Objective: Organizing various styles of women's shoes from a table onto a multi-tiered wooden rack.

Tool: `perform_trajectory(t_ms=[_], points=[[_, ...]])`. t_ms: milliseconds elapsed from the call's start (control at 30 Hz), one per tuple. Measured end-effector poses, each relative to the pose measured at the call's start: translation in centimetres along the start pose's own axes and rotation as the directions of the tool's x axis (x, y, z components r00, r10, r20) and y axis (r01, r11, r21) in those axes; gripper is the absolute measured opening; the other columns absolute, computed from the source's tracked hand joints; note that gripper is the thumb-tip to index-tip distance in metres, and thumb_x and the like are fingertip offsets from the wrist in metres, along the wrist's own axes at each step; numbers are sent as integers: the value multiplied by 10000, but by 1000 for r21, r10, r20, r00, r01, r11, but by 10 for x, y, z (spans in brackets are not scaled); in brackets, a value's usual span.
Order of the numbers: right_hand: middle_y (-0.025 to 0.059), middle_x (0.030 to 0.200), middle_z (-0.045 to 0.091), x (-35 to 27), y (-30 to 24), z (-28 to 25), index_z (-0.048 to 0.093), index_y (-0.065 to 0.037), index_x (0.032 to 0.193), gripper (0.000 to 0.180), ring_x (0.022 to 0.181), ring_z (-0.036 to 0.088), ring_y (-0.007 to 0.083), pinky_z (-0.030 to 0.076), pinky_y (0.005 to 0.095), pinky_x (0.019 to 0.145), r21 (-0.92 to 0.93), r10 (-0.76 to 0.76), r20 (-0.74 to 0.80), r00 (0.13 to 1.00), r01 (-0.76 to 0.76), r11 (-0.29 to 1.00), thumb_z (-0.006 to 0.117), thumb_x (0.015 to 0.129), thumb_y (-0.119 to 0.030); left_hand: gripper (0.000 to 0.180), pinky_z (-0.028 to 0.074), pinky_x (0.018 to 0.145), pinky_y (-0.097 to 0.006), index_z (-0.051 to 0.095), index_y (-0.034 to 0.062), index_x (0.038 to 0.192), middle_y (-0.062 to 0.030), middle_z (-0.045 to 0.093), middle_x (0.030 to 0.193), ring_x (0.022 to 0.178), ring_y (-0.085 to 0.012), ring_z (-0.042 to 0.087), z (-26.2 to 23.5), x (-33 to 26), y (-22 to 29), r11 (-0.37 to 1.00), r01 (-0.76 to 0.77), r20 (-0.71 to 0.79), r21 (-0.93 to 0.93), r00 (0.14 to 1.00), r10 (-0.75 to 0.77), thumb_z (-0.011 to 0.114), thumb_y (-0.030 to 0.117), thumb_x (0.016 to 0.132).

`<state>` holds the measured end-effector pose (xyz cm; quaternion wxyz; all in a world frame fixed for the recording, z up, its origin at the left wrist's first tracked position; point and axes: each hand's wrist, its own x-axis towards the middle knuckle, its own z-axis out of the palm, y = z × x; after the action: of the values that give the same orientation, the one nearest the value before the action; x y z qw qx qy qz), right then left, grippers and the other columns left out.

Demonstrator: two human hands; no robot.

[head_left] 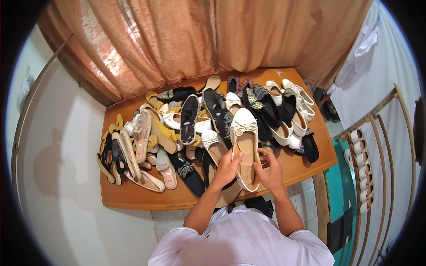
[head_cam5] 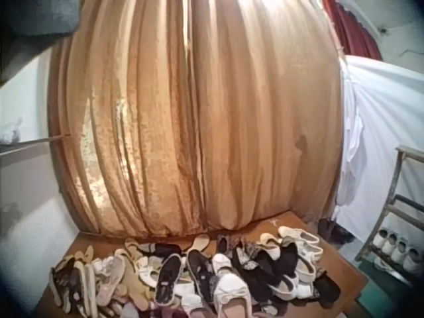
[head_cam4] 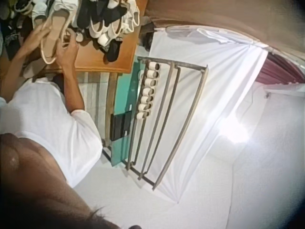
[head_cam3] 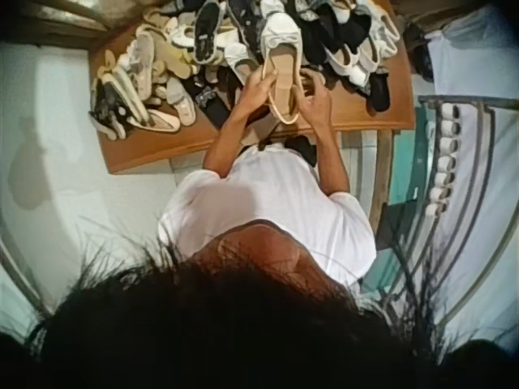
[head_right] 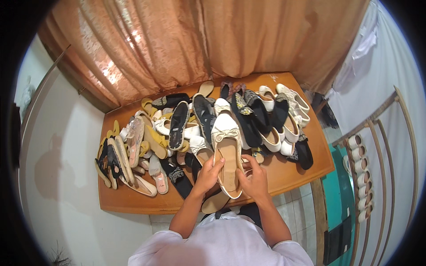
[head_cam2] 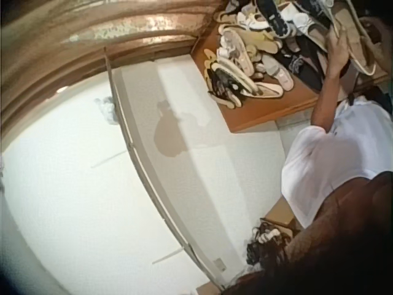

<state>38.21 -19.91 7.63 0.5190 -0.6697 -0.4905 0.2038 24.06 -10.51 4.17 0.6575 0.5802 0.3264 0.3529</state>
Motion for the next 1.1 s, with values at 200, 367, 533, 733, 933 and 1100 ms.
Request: perform_trajectory(t_ms=[200, 367, 533, 733, 933, 1100], points=[[144, 763, 706, -21, 7, -43, 631, 25, 1146, 311, 639, 666, 140, 506, 279, 572, 51, 130, -239, 962, -121, 991, 674, 851, -66, 333, 481, 808, -296, 580, -37, 1200, -90, 674, 1001, 897, -111, 586, 51, -2, 11, 997, 77, 252, -10, 965, -72, 477, 222, 1019], [143, 752, 694, -66, 21, -96, 664, 25, 1128, 248, 677, 642, 98, 501, 270, 603, 167, 138, -457, 879, -68, 984, 630, 897, -59, 329, 471, 828, -267, 603, -24, 1189, -71, 675, 1012, 922, -99, 594, 113, -9, 2, 988, 153, 417, -20, 899, -131, 492, 236, 1023], [159, 750, 685, -136, 33, -155, 668, 33, 1076, 225, 634, 640, 139, 488, 287, 582, -47, 142, -598, 789, -212, 976, 646, 892, -95, 292, 538, 614, -284, 622, -45, 1136, -117, 684, 964, 762, -128, 651, 195, -42, -16, 995, -86, 328, 53, 942, 64, 679, 82, 880], [122, 647, 638, -239, 39, -214, 633, 26, 882, 141, 581, 629, 171, 477, 293, 534, -145, 76, -800, 595, -314, 938, 686, 857, -103, 314, 519, 575, -268, 639, -45, 1142, -129, 708, 851, 703, -115, 655, 284, -111, -34, 975, -209, 590, 77, 798, 125, 682, 123, 881], [72, 595, 578, -354, 47, -259, 616, 29, 815, 166, 509, 493, 109, 381, 286, 484, 30, 220, -899, 380, -446, 894, 654, 888, -115, 279, 508, 581, -263, 677, 10, 1127, -97, 721, 821, 680, -88, 640, 368, -182, -47, 974, -199, 790, 106, 612, 39, 686, 136, 878], [6, 600, 546, -436, 58, -282, 613, 29, 812, 177, 561, 454, 39, 354, 259, 492, 198, 290, -942, 172, -413, 889, 636, 910, -117, 300, 501, 587, -270, 678, 5, 1136, -112, 722, 873, 701, -92, 628, 428, -238, -67, 985, -163, 912, 56, 409, 16, 681, 172, 887]])
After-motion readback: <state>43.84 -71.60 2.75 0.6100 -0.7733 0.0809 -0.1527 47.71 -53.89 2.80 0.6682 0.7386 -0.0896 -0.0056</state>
